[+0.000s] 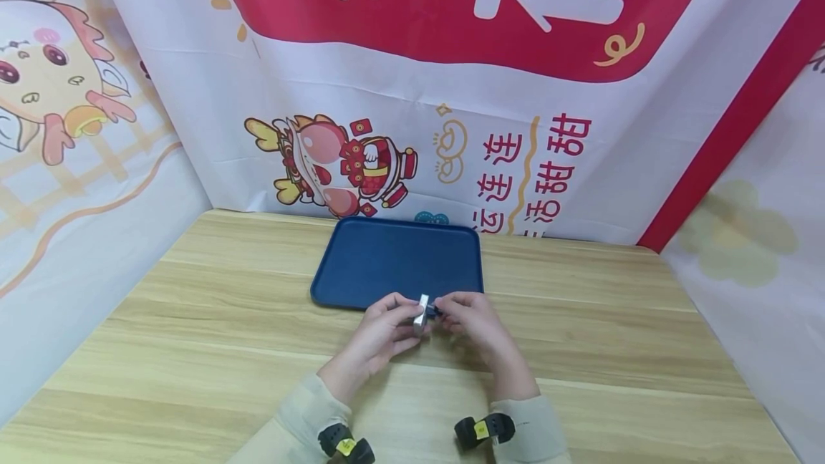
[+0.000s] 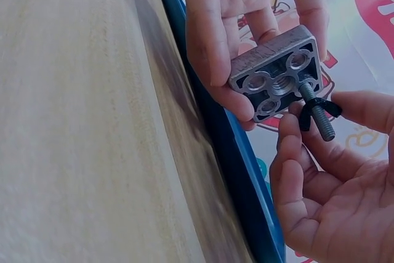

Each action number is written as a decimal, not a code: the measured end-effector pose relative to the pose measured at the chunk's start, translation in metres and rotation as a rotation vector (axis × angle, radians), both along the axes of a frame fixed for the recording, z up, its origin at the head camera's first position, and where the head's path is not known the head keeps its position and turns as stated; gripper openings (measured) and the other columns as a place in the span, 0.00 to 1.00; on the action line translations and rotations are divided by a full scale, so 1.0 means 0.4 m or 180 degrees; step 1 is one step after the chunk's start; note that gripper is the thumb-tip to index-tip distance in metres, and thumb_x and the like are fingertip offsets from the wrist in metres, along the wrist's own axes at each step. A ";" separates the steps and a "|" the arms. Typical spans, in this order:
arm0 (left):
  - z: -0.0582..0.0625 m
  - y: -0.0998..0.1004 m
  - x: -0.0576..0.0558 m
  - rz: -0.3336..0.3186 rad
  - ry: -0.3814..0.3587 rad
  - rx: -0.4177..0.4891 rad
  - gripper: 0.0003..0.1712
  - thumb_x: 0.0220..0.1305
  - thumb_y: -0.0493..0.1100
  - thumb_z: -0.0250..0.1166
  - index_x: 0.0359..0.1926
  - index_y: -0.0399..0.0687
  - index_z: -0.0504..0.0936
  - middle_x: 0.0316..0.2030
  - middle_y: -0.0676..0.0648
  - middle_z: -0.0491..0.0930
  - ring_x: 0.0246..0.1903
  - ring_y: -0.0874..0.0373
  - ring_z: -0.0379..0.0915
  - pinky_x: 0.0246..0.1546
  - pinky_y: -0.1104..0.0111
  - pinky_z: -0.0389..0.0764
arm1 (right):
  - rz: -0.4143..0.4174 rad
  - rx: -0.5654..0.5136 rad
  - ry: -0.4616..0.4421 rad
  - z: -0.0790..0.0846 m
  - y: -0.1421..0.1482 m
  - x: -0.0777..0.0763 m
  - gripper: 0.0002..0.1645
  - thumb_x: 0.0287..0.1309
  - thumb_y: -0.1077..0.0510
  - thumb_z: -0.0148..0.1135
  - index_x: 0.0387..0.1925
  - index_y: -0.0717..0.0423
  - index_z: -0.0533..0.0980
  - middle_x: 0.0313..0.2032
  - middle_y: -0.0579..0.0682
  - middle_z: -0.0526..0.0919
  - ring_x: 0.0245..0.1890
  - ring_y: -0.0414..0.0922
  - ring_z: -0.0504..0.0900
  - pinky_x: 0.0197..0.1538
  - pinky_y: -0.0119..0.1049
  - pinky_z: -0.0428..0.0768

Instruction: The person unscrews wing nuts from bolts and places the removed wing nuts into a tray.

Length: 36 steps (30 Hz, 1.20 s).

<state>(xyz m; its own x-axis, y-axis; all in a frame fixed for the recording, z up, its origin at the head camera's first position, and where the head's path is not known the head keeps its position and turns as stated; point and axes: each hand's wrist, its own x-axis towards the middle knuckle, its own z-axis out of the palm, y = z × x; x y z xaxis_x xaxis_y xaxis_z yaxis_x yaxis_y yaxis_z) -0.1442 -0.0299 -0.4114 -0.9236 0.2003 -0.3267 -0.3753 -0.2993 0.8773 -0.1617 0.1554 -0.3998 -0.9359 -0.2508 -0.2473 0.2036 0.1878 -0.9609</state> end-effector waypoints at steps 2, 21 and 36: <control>-0.001 0.000 0.000 0.0005 -0.0004 -0.0001 0.05 0.65 0.42 0.66 0.38 0.49 0.78 0.50 0.39 0.84 0.32 0.59 0.84 0.45 0.58 0.82 | 0.0017 -0.0014 0.0000 0.001 0.000 0.001 0.20 0.71 0.55 0.54 0.49 0.71 0.77 0.34 0.49 0.82 0.32 0.40 0.77 0.36 0.31 0.77; 0.000 -0.004 -0.001 0.0009 -0.0030 0.0010 0.06 0.66 0.43 0.66 0.41 0.48 0.78 0.45 0.44 0.84 0.32 0.58 0.84 0.48 0.54 0.82 | 0.0091 0.0276 0.0290 -0.002 -0.007 0.003 0.14 0.66 0.62 0.61 0.51 0.62 0.77 0.35 0.51 0.80 0.38 0.49 0.76 0.43 0.38 0.76; 0.001 -0.006 -0.003 0.0018 -0.0018 0.0051 0.06 0.66 0.42 0.66 0.39 0.49 0.77 0.44 0.43 0.84 0.32 0.58 0.84 0.47 0.56 0.82 | -0.0041 0.0489 0.0611 -0.004 -0.017 -0.001 0.11 0.63 0.70 0.60 0.47 0.64 0.76 0.36 0.52 0.78 0.35 0.47 0.71 0.39 0.36 0.72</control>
<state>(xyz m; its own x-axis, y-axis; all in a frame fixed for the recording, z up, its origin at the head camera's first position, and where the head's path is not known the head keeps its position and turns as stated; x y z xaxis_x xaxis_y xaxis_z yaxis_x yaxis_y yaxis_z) -0.1454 -0.0324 -0.4108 -0.9229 0.2005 -0.3287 -0.3784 -0.3153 0.8703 -0.1619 0.1486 -0.4014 -0.9723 -0.2116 -0.0988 0.0233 0.3332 -0.9426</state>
